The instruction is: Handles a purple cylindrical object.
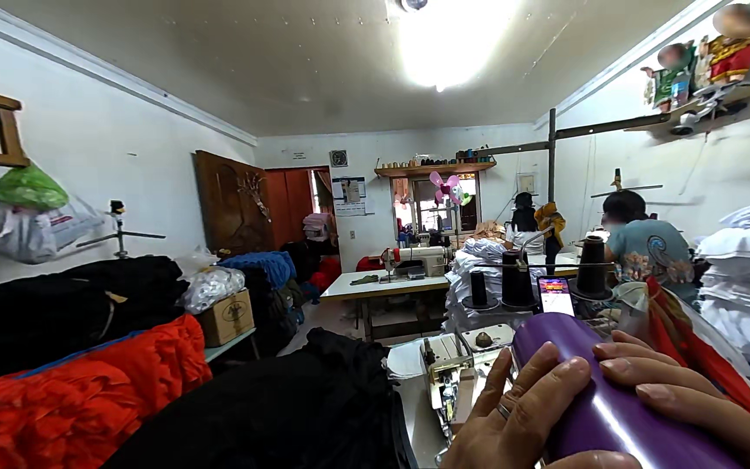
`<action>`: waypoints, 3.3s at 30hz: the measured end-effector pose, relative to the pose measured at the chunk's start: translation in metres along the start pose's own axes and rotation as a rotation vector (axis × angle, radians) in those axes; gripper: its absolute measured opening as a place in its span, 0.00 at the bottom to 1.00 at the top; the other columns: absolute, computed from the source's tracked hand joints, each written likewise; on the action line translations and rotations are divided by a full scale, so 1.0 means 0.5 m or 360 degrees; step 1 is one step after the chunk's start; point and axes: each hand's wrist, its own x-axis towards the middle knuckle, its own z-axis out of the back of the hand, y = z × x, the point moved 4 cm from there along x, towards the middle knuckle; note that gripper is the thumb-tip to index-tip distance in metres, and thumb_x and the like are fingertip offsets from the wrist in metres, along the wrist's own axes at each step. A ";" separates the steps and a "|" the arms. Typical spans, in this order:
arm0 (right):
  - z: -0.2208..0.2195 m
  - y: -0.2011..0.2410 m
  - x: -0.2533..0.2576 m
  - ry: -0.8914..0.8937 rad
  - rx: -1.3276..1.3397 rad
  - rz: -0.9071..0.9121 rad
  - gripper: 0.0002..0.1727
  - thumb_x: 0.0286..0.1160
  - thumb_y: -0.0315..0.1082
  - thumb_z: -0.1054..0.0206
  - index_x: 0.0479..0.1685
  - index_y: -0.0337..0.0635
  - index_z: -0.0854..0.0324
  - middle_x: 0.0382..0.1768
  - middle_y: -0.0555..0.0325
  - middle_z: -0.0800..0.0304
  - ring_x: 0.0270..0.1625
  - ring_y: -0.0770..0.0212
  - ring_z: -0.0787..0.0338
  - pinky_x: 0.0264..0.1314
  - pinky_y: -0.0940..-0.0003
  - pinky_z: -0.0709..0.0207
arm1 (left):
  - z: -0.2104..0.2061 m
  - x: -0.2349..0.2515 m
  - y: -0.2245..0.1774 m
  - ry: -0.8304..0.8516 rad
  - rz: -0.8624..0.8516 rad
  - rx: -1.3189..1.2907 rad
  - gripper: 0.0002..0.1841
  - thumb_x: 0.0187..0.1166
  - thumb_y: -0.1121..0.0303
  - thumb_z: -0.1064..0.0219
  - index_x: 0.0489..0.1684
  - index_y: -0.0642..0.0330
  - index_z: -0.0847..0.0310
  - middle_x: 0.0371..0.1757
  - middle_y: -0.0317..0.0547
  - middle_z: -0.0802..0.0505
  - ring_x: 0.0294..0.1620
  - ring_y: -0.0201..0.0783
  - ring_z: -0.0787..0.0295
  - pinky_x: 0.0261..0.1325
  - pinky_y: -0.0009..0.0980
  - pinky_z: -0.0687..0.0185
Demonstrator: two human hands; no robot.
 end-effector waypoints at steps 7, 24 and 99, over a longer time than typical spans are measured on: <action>-0.003 0.006 0.006 -0.0005 0.0011 0.0002 0.39 0.93 0.60 0.76 0.60 0.48 0.18 0.62 0.68 0.10 0.75 0.70 0.19 0.88 0.66 0.39 | 0.007 0.002 -0.006 -0.0004 -0.0001 -0.0008 0.18 0.92 0.60 0.49 0.76 0.51 0.31 0.76 0.61 0.18 0.87 0.49 0.31 0.91 0.49 0.47; -0.009 0.017 0.015 0.0000 -0.0019 0.0042 0.39 0.93 0.60 0.76 0.60 0.49 0.18 0.62 0.69 0.10 0.75 0.70 0.18 0.87 0.67 0.37 | 0.021 0.006 -0.018 -0.0006 -0.0036 0.0015 0.17 0.92 0.61 0.49 0.75 0.50 0.31 0.76 0.61 0.18 0.87 0.49 0.31 0.91 0.50 0.47; -0.024 0.012 -0.009 0.0009 0.0035 -0.0014 0.38 0.93 0.59 0.75 0.60 0.47 0.19 0.63 0.67 0.11 0.76 0.69 0.20 0.88 0.65 0.38 | 0.025 -0.016 -0.012 0.0043 0.0004 0.0068 0.19 0.92 0.56 0.47 0.77 0.47 0.33 0.78 0.58 0.19 0.88 0.45 0.33 0.92 0.49 0.52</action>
